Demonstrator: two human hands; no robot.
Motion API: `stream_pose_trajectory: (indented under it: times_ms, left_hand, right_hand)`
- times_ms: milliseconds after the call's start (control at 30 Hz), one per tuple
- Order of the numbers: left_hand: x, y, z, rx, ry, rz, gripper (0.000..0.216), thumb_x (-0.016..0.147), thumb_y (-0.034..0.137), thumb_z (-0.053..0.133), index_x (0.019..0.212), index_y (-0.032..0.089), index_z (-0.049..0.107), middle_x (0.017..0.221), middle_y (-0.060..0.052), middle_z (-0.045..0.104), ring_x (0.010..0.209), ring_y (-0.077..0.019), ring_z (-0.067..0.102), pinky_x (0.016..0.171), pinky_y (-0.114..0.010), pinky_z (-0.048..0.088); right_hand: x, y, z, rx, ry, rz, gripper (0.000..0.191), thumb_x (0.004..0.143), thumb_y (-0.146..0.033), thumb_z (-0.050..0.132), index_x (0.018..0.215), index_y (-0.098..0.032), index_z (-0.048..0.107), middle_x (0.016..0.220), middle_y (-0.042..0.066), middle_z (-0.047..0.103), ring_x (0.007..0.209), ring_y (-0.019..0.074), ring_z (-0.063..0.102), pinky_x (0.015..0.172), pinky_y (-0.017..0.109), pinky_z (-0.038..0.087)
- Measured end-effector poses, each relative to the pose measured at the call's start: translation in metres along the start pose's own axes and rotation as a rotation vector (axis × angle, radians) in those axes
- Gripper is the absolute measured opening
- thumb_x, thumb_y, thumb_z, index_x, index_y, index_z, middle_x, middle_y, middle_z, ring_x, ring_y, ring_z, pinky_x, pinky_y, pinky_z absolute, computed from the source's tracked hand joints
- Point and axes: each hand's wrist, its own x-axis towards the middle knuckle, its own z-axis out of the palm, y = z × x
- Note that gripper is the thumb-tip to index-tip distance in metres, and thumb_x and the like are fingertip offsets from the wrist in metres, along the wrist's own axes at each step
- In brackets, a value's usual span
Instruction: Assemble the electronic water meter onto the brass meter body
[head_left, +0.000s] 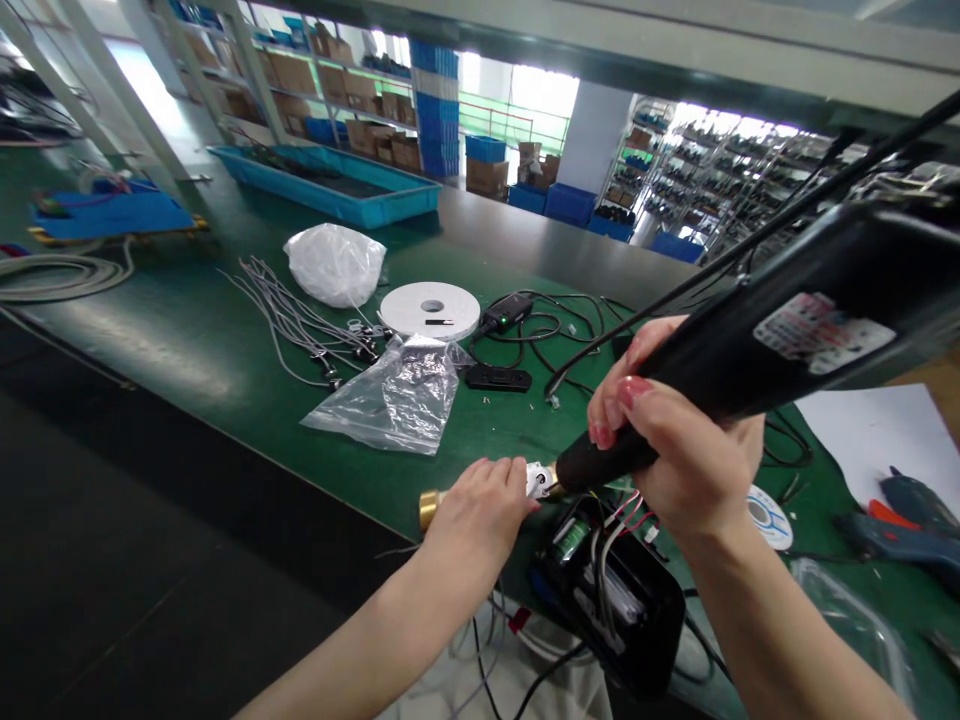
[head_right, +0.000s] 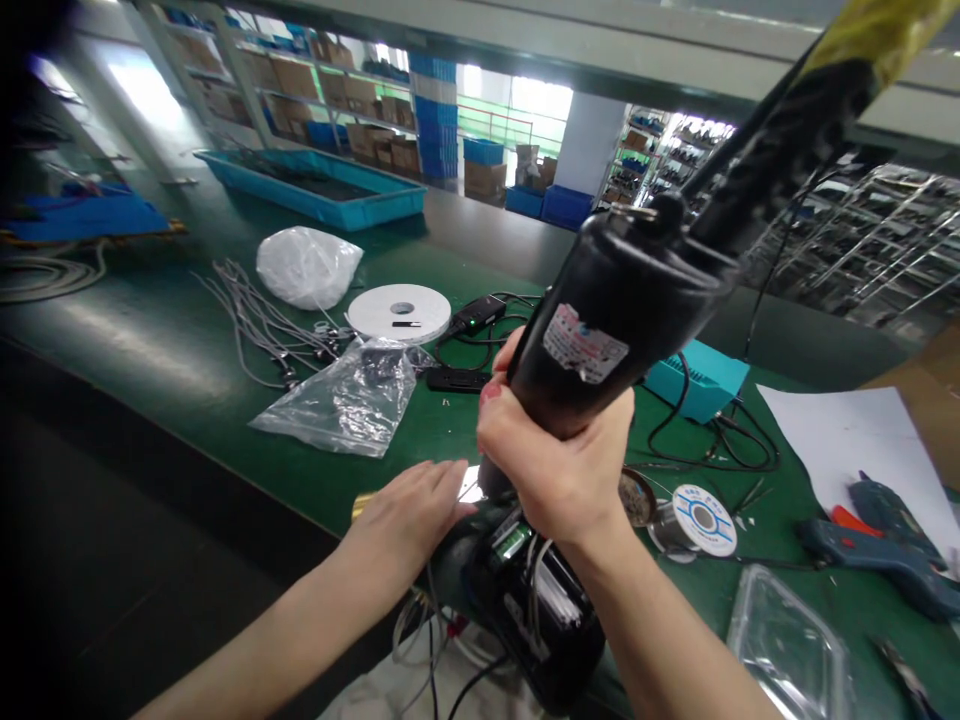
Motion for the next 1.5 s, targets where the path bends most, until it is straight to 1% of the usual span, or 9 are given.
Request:
stream_pose_trajectory:
  times_ms: [133, 500, 600, 700, 800, 900, 1067, 1300, 1500]
  left_hand:
    - [0.001, -0.001, 0.001, -0.021, -0.003, 0.007, 0.003, 0.089, 0.018, 0.053, 0.091, 0.017, 0.052, 0.088, -0.006, 0.061, 0.083, -0.0243, 0.059, 0.076, -0.038, 0.047]
    - [-0.002, -0.004, -0.003, -0.087, -0.016, 0.015, 0.009, 0.091, 0.019, 0.051, 0.098, 0.017, 0.055, 0.092, -0.006, 0.062, 0.088, -0.0225, 0.059, 0.078, -0.035, 0.047]
    - [-0.004, -0.01, -0.012, -0.2, -0.031, -0.015, 0.029, 0.086, 0.031, 0.061, 0.111, 0.017, 0.055, 0.106, -0.008, 0.063, 0.1, -0.0248, 0.059, 0.087, -0.038, 0.046]
    - [0.004, -0.027, -0.022, -0.329, 0.067, -0.054, 0.044, 0.087, 0.044, 0.056, 0.123, 0.019, 0.05, 0.119, -0.007, 0.062, 0.107, -0.0223, 0.058, 0.092, -0.034, 0.045]
    - [0.028, -0.053, -0.025, -0.272, 0.19, -0.163, 0.023, 0.096, 0.028, 0.041, 0.106, 0.017, 0.058, 0.101, -0.006, 0.067, 0.091, -0.0186, 0.063, 0.081, -0.03, 0.048]
    - [0.058, -0.076, -0.016, -0.19, 0.203, -0.162, 0.02, 0.092, 0.013, 0.041, 0.097, 0.014, 0.06, 0.1, -0.01, 0.064, 0.093, -0.0203, 0.06, 0.085, -0.032, 0.045]
    - [0.089, -0.093, 0.002, -0.11, 0.171, -0.174, 0.013, 0.089, 0.021, 0.055, 0.081, 0.012, 0.059, 0.083, -0.005, 0.061, 0.076, -0.0171, 0.059, 0.076, -0.034, 0.048]
    - [0.097, -0.104, 0.018, -0.134, 0.192, -0.18, 0.02, 0.09, 0.031, 0.056, 0.085, 0.013, 0.059, 0.081, -0.001, 0.06, 0.071, -0.0128, 0.058, 0.068, -0.031, 0.051]
    - [0.082, -0.101, 0.008, -0.227, 0.298, -0.117, 0.017, 0.088, 0.023, 0.058, 0.074, 0.012, 0.059, 0.073, 0.0, 0.058, 0.066, -0.0126, 0.055, 0.068, -0.03, 0.048]
  right_hand:
    - [0.002, 0.002, 0.002, -0.031, -0.027, 0.035, 0.01, 0.068, -0.017, 0.066, 0.071, -0.018, 0.057, 0.054, -0.005, 0.049, 0.041, 0.011, 0.045, 0.039, 0.027, 0.036]
    - [0.014, 0.011, -0.005, -0.077, -0.121, 0.037, 0.026, 0.071, -0.02, 0.062, 0.097, -0.02, 0.062, 0.05, -0.006, 0.053, 0.039, 0.0102, 0.047, 0.04, 0.024, 0.039]
    - [0.013, 0.007, -0.008, -0.038, -0.072, 0.014, 0.021, 0.071, -0.02, 0.063, 0.092, -0.02, 0.062, 0.051, -0.006, 0.052, 0.04, 0.01, 0.048, 0.04, 0.024, 0.039]
    - [0.012, 0.002, -0.012, -0.004, -0.031, -0.029, 0.017, 0.071, -0.018, 0.062, 0.088, -0.019, 0.062, 0.052, -0.006, 0.052, 0.04, 0.0097, 0.048, 0.04, 0.025, 0.038]
    - [0.012, -0.003, -0.014, -0.007, -0.011, -0.053, 0.017, 0.069, -0.018, 0.062, 0.086, -0.019, 0.062, 0.051, -0.005, 0.053, 0.039, 0.0103, 0.048, 0.039, 0.025, 0.037]
    - [0.013, -0.006, -0.015, -0.003, 0.017, -0.065, 0.017, 0.068, -0.017, 0.061, 0.085, -0.019, 0.061, 0.051, -0.005, 0.053, 0.039, 0.0103, 0.047, 0.039, 0.025, 0.037]
    - [0.011, -0.012, -0.017, 0.023, 0.026, -0.08, 0.019, 0.068, -0.015, 0.059, 0.086, -0.017, 0.061, 0.051, -0.004, 0.054, 0.039, 0.0104, 0.047, 0.039, 0.026, 0.037]
    - [0.009, -0.015, -0.015, 0.012, 0.038, -0.08, 0.02, 0.067, -0.012, 0.057, 0.086, -0.016, 0.062, 0.051, -0.004, 0.051, 0.039, 0.0109, 0.047, 0.04, 0.027, 0.036]
    - [0.011, -0.018, -0.014, 0.059, 0.083, -0.045, 0.019, 0.066, -0.011, 0.056, 0.083, -0.018, 0.062, 0.052, -0.004, 0.051, 0.04, 0.0104, 0.045, 0.039, 0.026, 0.035]
